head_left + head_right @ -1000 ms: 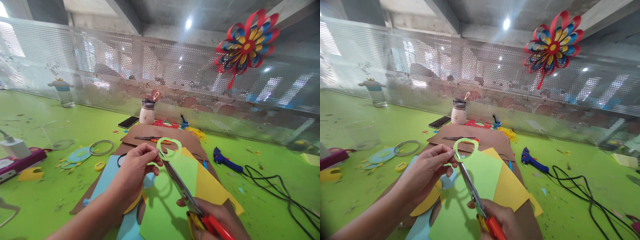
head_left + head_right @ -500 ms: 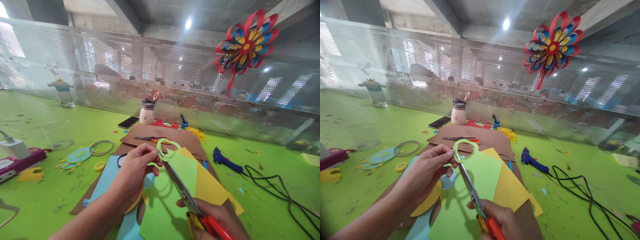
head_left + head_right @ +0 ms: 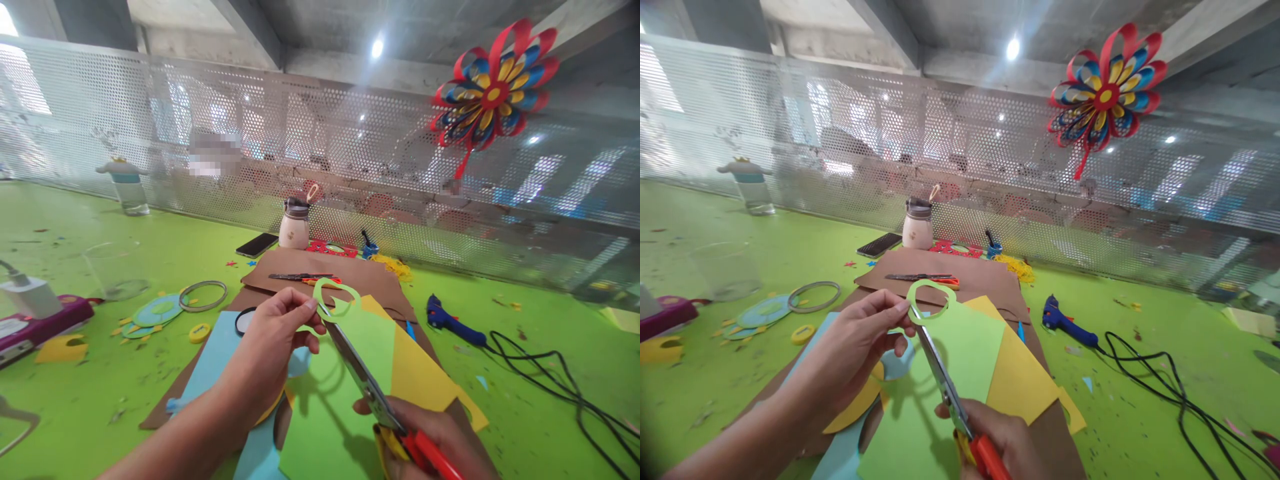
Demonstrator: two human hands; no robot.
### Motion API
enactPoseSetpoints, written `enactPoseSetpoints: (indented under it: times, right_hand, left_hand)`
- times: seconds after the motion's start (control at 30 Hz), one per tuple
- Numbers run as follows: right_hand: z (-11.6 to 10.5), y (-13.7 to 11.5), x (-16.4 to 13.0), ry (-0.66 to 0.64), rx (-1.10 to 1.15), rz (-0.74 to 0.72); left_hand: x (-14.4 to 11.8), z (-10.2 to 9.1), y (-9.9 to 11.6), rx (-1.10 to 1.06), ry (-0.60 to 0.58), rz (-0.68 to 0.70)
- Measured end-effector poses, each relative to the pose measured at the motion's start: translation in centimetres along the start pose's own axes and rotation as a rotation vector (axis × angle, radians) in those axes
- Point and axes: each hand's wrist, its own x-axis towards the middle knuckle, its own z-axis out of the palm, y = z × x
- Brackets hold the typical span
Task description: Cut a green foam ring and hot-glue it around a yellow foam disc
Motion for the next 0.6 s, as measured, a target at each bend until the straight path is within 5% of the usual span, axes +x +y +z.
enactPoseSetpoints:
  times: [0.2, 0.6]
  right_hand:
    - [0.16, 0.72, 0.1, 0.082, -0.015, -0.034]
    - [-0.18, 0.03, -0.01, 0.032, -0.077, -0.008]
  left_hand:
    - [-0.02, -0.03, -0.08, 0.017, 0.002, 0.003]
    - [0.03, 0.01, -0.27, 0.011, 0.0, 0.007]
